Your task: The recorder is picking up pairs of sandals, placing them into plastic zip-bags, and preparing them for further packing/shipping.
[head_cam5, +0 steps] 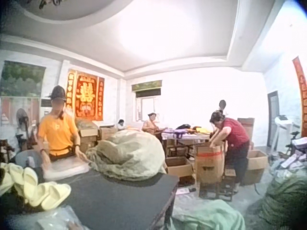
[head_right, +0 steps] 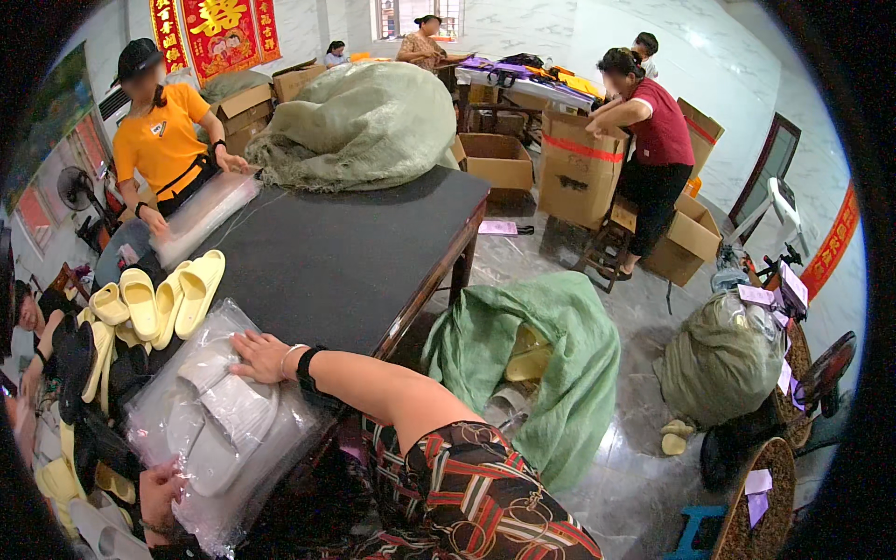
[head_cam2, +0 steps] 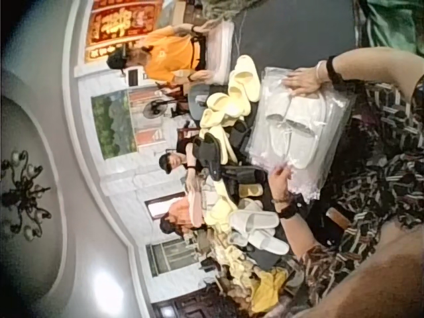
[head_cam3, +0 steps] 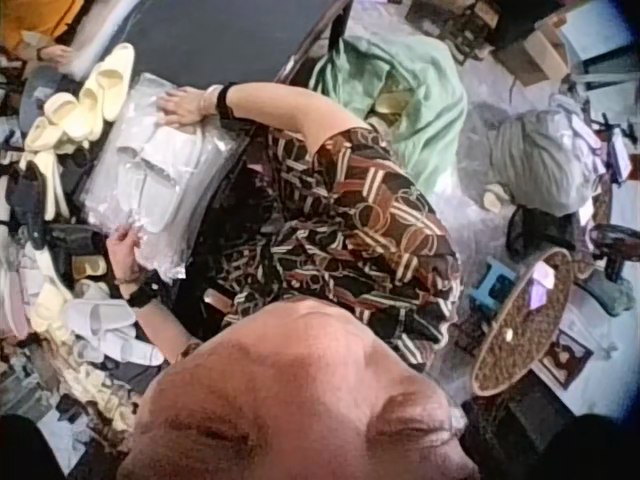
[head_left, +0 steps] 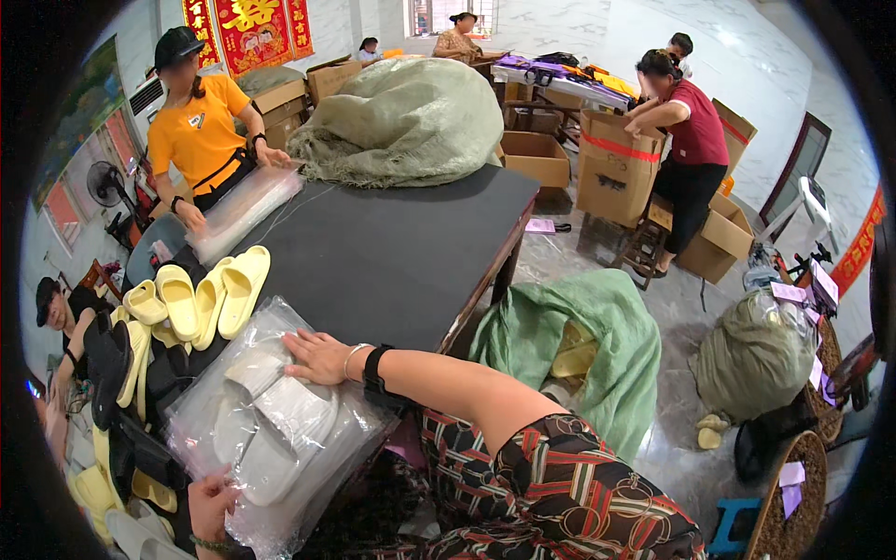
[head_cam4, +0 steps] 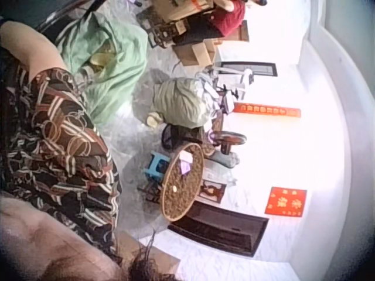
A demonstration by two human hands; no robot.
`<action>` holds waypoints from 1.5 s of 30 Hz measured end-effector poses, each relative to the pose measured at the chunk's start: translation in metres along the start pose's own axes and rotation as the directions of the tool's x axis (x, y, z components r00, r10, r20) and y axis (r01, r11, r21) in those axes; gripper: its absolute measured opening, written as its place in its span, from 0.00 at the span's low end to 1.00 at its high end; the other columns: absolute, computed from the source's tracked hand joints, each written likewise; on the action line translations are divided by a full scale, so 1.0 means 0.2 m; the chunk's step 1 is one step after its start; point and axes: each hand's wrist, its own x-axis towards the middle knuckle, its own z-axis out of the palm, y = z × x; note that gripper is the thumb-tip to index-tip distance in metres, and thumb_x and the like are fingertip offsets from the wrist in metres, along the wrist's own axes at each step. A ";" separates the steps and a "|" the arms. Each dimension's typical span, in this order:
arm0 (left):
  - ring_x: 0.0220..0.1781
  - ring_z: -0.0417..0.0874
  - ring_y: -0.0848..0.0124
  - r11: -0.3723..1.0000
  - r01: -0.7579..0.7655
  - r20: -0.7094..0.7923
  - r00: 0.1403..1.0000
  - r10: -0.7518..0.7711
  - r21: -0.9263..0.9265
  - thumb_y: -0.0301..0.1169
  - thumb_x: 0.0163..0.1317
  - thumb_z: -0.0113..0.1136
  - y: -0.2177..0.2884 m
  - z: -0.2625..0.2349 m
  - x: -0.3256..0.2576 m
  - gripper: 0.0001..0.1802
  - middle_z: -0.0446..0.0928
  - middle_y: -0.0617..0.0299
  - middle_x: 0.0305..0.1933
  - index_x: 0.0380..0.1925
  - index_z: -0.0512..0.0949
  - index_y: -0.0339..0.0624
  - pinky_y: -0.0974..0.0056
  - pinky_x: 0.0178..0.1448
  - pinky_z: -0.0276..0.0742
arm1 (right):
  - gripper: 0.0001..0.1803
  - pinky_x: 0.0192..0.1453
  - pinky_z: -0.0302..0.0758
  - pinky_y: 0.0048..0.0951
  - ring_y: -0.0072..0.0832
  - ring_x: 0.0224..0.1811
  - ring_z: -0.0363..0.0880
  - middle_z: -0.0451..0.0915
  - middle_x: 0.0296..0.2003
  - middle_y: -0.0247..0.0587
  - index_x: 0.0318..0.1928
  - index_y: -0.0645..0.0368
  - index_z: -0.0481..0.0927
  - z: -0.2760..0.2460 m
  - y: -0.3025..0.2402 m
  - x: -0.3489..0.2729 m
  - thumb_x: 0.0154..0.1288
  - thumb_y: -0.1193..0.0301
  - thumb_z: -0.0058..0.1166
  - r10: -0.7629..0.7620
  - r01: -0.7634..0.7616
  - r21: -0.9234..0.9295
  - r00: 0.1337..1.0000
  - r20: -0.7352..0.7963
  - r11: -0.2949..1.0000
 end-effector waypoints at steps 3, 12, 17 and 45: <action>0.22 0.78 0.74 0.998 -0.049 0.102 0.994 0.051 -0.026 0.19 0.59 0.56 0.11 0.05 0.07 0.18 0.82 0.55 0.31 0.51 0.80 0.28 0.72 0.26 0.71 | 0.45 0.81 0.42 0.46 0.49 0.81 0.40 0.49 0.76 0.56 0.77 0.63 0.46 0.01 0.01 0.01 0.76 0.39 0.26 0.009 -0.009 0.013 1.000 -0.011 1.000; 0.37 0.83 0.69 0.995 -0.058 0.150 0.986 0.069 -0.080 0.20 0.62 0.57 0.05 0.11 0.27 0.26 0.81 0.50 0.49 0.62 0.71 0.30 0.69 0.35 0.78 | 0.46 0.81 0.43 0.47 0.49 0.81 0.40 0.48 0.77 0.54 0.76 0.66 0.46 0.01 0.01 0.01 0.76 0.39 0.25 0.008 -0.008 0.023 1.000 0.007 1.000; 0.48 0.82 0.69 0.974 -0.209 0.263 0.938 0.224 -0.083 0.26 0.59 0.65 0.05 0.13 0.37 0.28 0.80 0.56 0.53 0.61 0.73 0.31 0.68 0.47 0.78 | 0.46 0.81 0.43 0.47 0.49 0.81 0.40 0.48 0.77 0.55 0.76 0.66 0.46 0.01 0.01 0.01 0.76 0.39 0.25 0.000 0.000 0.029 1.000 -0.013 1.000; 0.52 0.76 0.46 0.639 -0.579 0.145 0.788 0.599 0.507 0.20 0.45 0.58 0.00 0.44 0.70 0.17 0.81 0.45 0.46 0.38 0.83 0.35 0.52 0.60 0.70 | 0.44 0.81 0.42 0.45 0.48 0.81 0.41 0.50 0.77 0.53 0.76 0.63 0.48 0.00 0.00 -0.01 0.76 0.40 0.26 0.015 -0.014 0.056 1.000 -0.017 0.998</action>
